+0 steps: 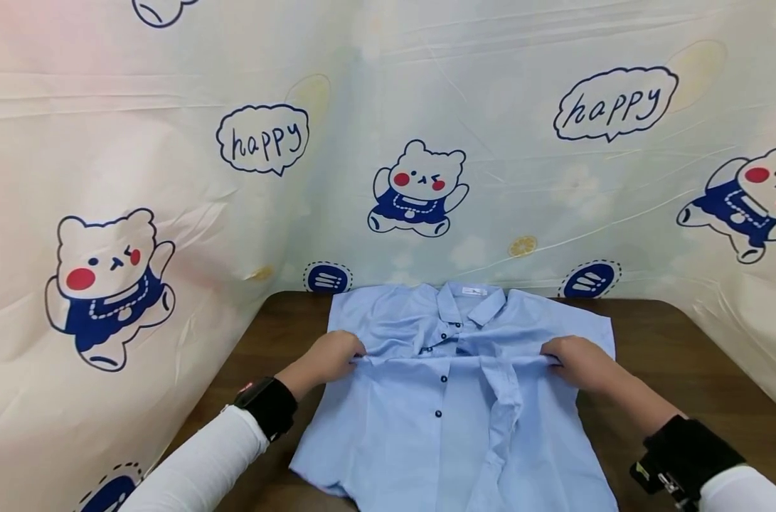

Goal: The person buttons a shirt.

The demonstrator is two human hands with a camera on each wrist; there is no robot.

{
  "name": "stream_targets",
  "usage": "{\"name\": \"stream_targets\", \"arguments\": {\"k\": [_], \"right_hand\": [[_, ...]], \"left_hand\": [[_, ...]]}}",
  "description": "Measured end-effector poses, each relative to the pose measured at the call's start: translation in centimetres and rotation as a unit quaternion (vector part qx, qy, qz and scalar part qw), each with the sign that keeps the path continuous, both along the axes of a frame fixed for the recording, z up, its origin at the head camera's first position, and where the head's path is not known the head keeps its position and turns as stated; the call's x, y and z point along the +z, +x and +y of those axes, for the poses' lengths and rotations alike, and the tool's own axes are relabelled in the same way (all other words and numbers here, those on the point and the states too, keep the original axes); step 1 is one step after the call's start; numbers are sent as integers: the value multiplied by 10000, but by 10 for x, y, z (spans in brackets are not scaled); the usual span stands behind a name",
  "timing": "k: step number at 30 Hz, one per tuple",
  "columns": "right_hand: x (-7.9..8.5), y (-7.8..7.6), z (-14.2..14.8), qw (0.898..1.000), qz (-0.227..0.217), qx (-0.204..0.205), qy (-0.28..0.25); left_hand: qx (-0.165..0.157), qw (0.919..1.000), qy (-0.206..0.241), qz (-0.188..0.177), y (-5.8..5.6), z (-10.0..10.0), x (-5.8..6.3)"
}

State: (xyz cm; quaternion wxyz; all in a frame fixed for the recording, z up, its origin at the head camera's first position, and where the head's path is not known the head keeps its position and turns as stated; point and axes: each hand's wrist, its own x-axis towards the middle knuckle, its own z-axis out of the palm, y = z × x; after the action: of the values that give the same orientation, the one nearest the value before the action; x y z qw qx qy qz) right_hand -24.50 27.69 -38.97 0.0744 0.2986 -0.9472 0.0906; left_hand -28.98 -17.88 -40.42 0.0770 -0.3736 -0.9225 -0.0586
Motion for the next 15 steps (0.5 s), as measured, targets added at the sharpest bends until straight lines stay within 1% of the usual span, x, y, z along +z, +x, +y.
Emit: {"name": "stream_targets", "arguments": {"k": [1, 2, 3, 4, 5, 6, 7, 8, 9, 10, 11, 12, 13, 14, 15], "right_hand": [[5, -2, 0, 9995, 326, 18, 52], [10, -4, 1, 9970, 770, 27, 78], [15, -7, 1, 9912, 1324, 48, 41], [19, -11, 1, 9809, 1946, 63, 2], [24, -15, 2, 9650, 2621, 81, -77], [28, -19, 2, 9444, 3281, 98, -206], [32, -23, 1, 9204, 3893, 108, -341], [36, -26, 1, 8957, 4415, 131, -500], [39, -28, 1, 8721, 4844, 185, -665], [41, -28, 1, 8516, 5175, 251, -792], [42, -25, 1, 8377, 5373, 377, -900], [40, -21, 2, 8292, 5478, 551, -963], [37, -15, 3, 8283, 5472, 747, -947], [32, -7, 5, 8339, 5360, 968, -893], [26, 2, 7, 8461, 5144, 1165, -771]], "left_hand": [[-7, 9995, 20, 303, -3, 2, 4], [13, 9979, 67, 643, -7, 3, 9], [24, 9946, 184, 1019, -10, 5, 15], [22, 9887, 317, 1462, -15, 7, 21], [-7, 9799, 497, 1933, -18, 10, 27], [-59, 9671, 682, 2451, -22, 12, 34], [-101, 9523, 853, 2928, -24, 14, 40], [-147, 9345, 1013, 3409, -26, 15, 47], [-252, 9163, 1192, 3814, -26, 17, 53], [-323, 8999, 1269, 4160, -25, 17, 57], [-456, 8859, 1373, 4408, -22, 17, 60], [-568, 8792, 1419, 4512, -18, 17, 60], [-684, 8798, 1435, 4479, -12, 15, 57], [-845, 8867, 1429, 4316, -4, 13, 53], [-991, 9017, 1392, 3971, 5, 10, 46]]}}
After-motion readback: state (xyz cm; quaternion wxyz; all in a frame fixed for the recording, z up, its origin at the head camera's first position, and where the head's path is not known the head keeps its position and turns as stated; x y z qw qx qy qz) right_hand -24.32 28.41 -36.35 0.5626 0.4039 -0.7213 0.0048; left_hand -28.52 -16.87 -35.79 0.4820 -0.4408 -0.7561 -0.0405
